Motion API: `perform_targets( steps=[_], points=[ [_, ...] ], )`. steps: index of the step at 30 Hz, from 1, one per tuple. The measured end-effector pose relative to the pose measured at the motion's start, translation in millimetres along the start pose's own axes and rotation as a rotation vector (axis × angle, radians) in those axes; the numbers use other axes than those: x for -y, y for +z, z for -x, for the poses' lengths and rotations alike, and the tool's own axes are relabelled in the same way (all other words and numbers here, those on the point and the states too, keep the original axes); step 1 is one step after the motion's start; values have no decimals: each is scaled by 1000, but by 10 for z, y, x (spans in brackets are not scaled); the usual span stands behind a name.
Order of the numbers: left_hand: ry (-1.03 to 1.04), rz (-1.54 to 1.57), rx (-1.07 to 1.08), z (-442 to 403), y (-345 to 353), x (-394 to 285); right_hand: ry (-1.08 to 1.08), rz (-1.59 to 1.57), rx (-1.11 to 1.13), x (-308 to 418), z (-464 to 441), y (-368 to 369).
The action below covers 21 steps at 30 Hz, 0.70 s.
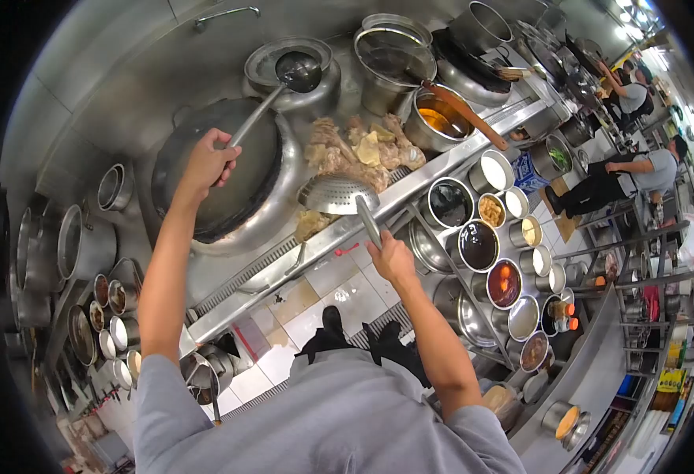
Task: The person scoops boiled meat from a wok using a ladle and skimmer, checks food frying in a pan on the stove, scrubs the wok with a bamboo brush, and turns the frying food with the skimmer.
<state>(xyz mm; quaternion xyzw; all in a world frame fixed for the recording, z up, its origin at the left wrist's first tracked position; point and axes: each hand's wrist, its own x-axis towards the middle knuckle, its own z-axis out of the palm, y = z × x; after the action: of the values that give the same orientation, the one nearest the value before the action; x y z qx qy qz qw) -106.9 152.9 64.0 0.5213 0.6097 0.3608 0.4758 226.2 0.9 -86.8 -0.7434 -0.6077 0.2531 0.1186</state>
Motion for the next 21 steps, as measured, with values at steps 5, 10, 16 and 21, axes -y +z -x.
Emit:
perform_targets(
  steps=[5,10,16,21],
  points=[
    [69,-189,-58,-316,18,9,-11,-162,-90,-5,411,-199],
    [408,-838,-329,-1207,210,124,186,-413,-81,49,669,-303],
    [255,-938,-332,-1817,578,122,291,-559,-167,130,794,-399],
    [-155,133,51,-2295,469,324,323,-644,-185,29,780,-421]
  ],
)
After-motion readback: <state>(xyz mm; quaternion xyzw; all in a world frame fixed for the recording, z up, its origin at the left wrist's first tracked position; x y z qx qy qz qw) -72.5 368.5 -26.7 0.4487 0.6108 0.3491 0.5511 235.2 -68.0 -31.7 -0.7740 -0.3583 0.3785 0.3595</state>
